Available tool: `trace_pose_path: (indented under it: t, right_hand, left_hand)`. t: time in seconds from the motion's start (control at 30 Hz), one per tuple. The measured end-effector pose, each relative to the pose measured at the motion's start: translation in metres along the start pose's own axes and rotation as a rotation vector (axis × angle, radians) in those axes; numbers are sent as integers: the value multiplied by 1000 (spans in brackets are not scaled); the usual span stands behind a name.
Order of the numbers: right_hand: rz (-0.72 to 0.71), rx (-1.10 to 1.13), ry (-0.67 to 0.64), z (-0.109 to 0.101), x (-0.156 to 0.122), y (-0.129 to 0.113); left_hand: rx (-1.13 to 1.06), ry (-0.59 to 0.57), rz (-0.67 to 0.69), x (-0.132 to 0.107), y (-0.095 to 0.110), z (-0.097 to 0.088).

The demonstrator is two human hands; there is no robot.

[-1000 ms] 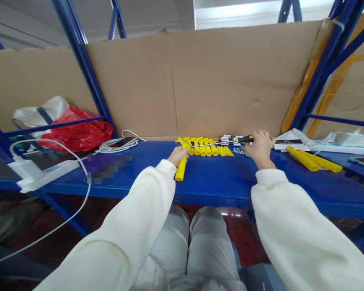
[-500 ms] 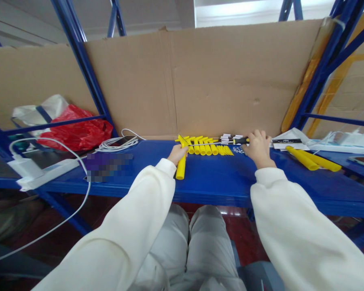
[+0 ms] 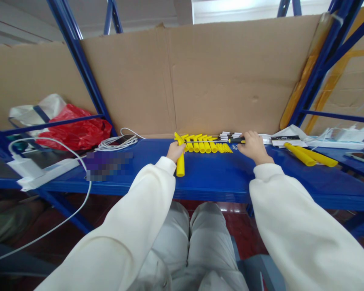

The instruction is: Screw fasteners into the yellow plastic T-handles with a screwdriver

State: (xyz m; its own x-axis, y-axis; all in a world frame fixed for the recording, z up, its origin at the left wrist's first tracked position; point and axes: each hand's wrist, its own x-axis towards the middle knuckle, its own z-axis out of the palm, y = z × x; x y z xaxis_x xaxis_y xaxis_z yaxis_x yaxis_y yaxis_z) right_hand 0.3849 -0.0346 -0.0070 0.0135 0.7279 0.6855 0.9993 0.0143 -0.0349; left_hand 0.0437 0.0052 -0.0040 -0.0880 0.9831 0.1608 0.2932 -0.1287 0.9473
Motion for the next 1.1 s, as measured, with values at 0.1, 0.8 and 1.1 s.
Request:
trace_pose_path:
  t: [0.1,0.8,1.1]
  right_hand:
    - [-25,10,1,1,0,0]
    - [-86,-31,-1,5,-1,5]
    - [66,-38,-37,1,-5,4]
  left_hand:
    - [-1,8,-6,1,-1,-1]
    - [82,-13,70,5,-5,4]
    - [90,-73,133,4,-4,3]
